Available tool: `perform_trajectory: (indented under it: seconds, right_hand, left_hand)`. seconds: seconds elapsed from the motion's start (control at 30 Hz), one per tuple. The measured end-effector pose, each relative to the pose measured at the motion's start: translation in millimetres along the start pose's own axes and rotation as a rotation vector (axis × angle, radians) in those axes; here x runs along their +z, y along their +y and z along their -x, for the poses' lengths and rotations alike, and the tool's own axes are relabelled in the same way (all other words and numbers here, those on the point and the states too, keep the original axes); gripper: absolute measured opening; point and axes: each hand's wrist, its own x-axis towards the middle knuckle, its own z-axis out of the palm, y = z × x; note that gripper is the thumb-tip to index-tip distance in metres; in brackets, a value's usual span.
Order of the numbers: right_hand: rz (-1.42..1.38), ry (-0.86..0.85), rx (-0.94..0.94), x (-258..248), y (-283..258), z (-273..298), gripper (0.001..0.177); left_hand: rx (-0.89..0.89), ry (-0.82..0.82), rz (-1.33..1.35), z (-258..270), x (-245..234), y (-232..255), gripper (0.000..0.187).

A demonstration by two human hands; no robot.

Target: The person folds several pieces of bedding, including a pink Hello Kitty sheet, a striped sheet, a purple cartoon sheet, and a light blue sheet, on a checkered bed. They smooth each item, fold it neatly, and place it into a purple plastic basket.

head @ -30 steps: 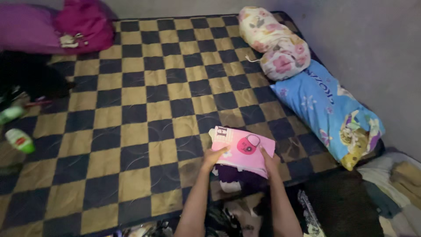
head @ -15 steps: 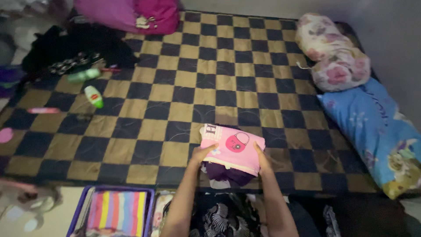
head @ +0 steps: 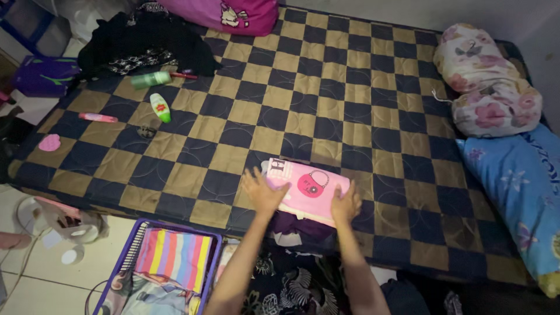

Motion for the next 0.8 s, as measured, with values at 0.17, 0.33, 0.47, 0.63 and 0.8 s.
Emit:
perform_trajectory:
  seconds: [0.17,0.33,0.47,0.63,0.8]
  right_hand:
    - [-0.115,0.136,-0.760,15,-30,16,0.061]
    - [-0.043,-0.050,-0.967,38,-42,13,0.054]
    - [0.114,-0.052,-1.029,38,-45,-7,0.047]
    - [0.186,-0.231,-0.853,25,-46,-33,0.057]
    - [0.205,-0.333,-0.692,15,-49,-48,0.065]
  left_hand:
    - [0.560,0.067,0.009,6,32,39,0.065]
    - [0.679,-0.187,0.017,-6,86,21,0.053]
    - [0.662,-0.093,-0.027,-19,100,10,0.051]
    - [0.478,-0.235,-0.204,-41,90,17,0.053]
    - [0.344,-0.232,-0.173,-53,71,27,0.065]
